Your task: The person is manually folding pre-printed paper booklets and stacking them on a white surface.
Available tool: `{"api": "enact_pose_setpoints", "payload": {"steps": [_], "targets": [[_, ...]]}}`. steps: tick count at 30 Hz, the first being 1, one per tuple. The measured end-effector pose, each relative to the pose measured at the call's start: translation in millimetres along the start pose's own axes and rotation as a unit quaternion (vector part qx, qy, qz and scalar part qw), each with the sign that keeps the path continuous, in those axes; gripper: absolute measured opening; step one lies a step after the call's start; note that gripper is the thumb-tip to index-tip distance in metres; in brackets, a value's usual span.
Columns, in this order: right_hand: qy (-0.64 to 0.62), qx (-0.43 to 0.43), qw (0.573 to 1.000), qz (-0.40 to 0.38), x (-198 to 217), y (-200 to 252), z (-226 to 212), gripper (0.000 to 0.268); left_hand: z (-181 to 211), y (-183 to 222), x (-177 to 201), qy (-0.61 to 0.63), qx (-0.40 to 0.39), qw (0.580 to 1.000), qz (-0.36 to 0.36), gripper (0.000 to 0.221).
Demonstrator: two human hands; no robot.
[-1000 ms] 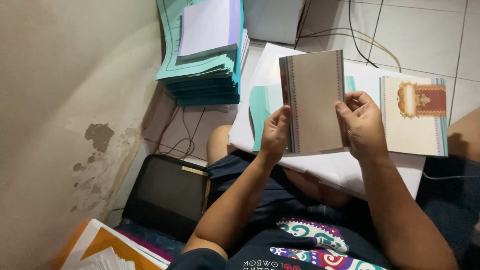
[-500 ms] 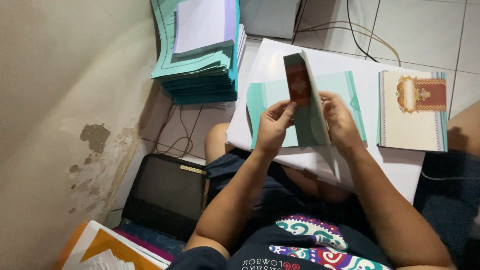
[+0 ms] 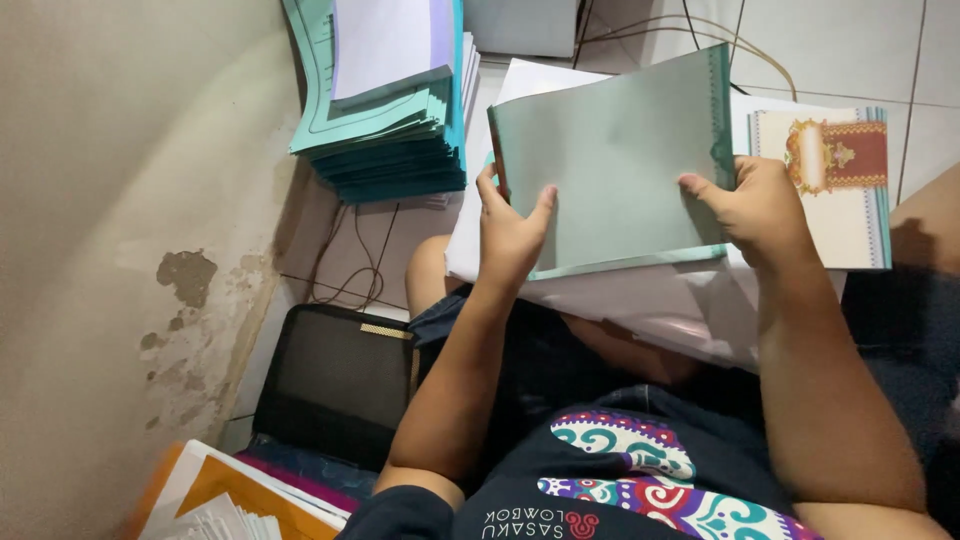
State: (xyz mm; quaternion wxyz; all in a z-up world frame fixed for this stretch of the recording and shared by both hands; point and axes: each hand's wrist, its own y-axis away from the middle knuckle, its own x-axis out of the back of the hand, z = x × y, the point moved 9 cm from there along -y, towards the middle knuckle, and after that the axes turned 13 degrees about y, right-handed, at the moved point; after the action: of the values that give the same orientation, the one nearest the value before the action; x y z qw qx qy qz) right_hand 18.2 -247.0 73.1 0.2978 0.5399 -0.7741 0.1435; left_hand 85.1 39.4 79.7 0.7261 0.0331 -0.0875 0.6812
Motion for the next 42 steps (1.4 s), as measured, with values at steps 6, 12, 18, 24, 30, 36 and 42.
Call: {"api": "enact_pose_setpoints", "payload": {"steps": [6,12,18,24,30,36,42], "targets": [[0.160,0.003,0.987,0.036,-38.5,-26.1,66.0,0.028,-37.7,-9.4,8.9,-0.121,0.072,0.990,-0.015,0.061],[0.194,-0.016,0.980,0.046,-42.6,-20.7,56.6,0.035,-70.3,-12.5,8.2,-0.237,0.084,0.966,-0.054,0.069],[0.207,-0.011,0.978,0.026,-47.1,-35.1,77.1,0.037,-79.8,-15.4,9.0,-0.220,0.085,0.970,-0.054,0.066],[0.198,-0.016,0.980,0.006,-42.6,-30.3,68.6,0.037,-74.5,-15.9,6.9,-0.202,0.080,0.974,-0.059,0.063],[0.198,-0.003,0.980,0.006,-42.3,-28.1,64.6,0.037,-71.2,-16.2,9.7,-0.192,0.072,0.977,-0.055,0.064],[0.215,0.020,0.976,0.019,-48.1,-35.6,83.6,0.039,-75.9,-17.4,10.3,-0.193,0.080,0.977,-0.053,0.068],[0.381,0.162,0.904,0.109,-35.8,27.4,-62.4,0.087,-67.7,-13.0,10.3,-0.205,0.072,0.975,-0.050,0.067]]}}
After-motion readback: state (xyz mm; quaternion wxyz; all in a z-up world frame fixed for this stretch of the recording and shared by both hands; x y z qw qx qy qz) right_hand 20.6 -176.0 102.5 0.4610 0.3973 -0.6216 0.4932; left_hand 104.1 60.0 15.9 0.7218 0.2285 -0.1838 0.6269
